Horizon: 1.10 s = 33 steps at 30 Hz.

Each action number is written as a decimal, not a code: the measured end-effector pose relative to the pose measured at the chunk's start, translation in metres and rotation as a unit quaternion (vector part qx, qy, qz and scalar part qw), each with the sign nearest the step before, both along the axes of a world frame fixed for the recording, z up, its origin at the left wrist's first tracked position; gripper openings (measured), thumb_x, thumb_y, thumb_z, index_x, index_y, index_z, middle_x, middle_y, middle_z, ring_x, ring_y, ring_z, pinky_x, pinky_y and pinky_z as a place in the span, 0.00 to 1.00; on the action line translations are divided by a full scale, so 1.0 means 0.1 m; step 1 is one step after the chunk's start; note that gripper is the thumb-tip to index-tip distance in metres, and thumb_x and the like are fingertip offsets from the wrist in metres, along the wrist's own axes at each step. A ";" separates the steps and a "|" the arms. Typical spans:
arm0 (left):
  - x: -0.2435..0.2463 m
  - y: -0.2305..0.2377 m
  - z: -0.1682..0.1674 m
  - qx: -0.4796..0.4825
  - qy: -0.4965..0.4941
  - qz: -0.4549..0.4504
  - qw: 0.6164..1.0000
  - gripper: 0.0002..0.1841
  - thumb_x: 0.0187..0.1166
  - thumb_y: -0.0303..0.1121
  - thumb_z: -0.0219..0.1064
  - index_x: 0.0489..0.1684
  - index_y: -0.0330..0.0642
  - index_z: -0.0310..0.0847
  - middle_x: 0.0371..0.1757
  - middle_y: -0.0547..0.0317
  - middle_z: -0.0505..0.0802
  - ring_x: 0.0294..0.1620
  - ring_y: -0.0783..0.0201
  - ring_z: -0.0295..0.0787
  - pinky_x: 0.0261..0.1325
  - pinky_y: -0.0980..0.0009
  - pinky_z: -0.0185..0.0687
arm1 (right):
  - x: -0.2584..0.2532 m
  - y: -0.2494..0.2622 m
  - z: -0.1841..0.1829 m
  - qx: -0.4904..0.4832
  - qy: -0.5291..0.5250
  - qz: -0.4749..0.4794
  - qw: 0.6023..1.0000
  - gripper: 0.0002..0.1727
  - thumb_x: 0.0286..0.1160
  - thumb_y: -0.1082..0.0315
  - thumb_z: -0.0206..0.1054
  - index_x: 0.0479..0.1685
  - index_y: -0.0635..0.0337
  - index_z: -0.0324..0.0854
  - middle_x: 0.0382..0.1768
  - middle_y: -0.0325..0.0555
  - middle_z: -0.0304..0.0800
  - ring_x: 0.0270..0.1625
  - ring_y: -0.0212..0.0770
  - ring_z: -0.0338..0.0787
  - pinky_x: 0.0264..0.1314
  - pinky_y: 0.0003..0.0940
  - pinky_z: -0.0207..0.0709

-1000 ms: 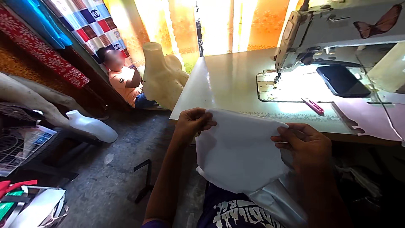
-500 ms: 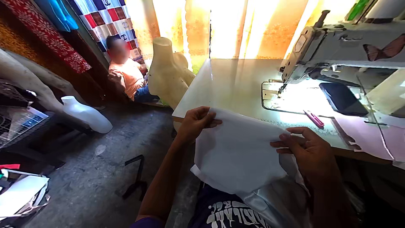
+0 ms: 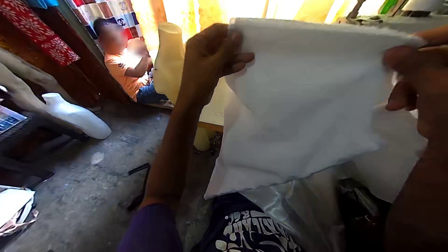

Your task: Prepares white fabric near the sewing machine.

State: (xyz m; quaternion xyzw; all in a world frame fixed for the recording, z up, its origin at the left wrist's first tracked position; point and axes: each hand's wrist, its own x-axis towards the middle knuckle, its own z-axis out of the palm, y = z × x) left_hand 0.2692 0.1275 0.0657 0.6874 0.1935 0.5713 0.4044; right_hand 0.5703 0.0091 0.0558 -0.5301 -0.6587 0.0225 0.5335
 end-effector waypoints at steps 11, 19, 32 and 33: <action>-1.53 -0.51 -0.52 0.048 -0.147 0.335 0.930 0.06 0.89 0.31 0.58 0.51 0.53 0.80 0.41 0.80 0.93 0.43 0.78 0.91 0.56 0.75 0.88 | -1.88 0.14 0.08 0.081 -0.174 0.235 0.953 0.09 0.82 0.64 0.64 0.40 0.53 0.90 0.25 0.35 0.89 0.25 0.29 0.88 0.25 0.29 0.79; -2.01 -0.08 0.61 0.264 -0.038 0.452 0.851 0.07 0.87 0.28 0.59 0.48 0.33 0.78 0.37 0.71 0.86 0.37 0.81 0.84 0.47 0.78 0.84 | -2.60 0.56 0.13 0.124 0.052 0.311 0.941 0.08 0.82 0.69 0.65 0.46 0.65 0.87 0.33 0.43 0.93 0.32 0.27 0.91 0.37 0.24 0.85; 1.78 1.23 -1.04 0.212 0.419 0.022 0.883 0.11 0.84 0.24 0.60 0.49 0.25 0.88 0.48 0.34 0.94 0.55 0.40 0.92 0.64 0.46 0.83 | -0.87 0.14 -1.61 -0.102 0.512 -0.077 0.850 0.05 0.86 0.72 0.61 0.49 0.67 0.73 0.29 0.36 0.86 0.27 0.27 0.90 0.36 0.25 0.90; 1.93 1.17 -1.17 0.199 0.434 -0.001 0.879 0.11 0.84 0.23 0.59 0.49 0.24 0.87 0.48 0.33 0.93 0.55 0.39 0.91 0.64 0.46 0.82 | -0.81 0.06 -1.70 -0.098 0.528 -0.091 0.839 0.04 0.86 0.73 0.60 0.47 0.65 0.73 0.27 0.34 0.86 0.26 0.26 0.90 0.35 0.25 0.90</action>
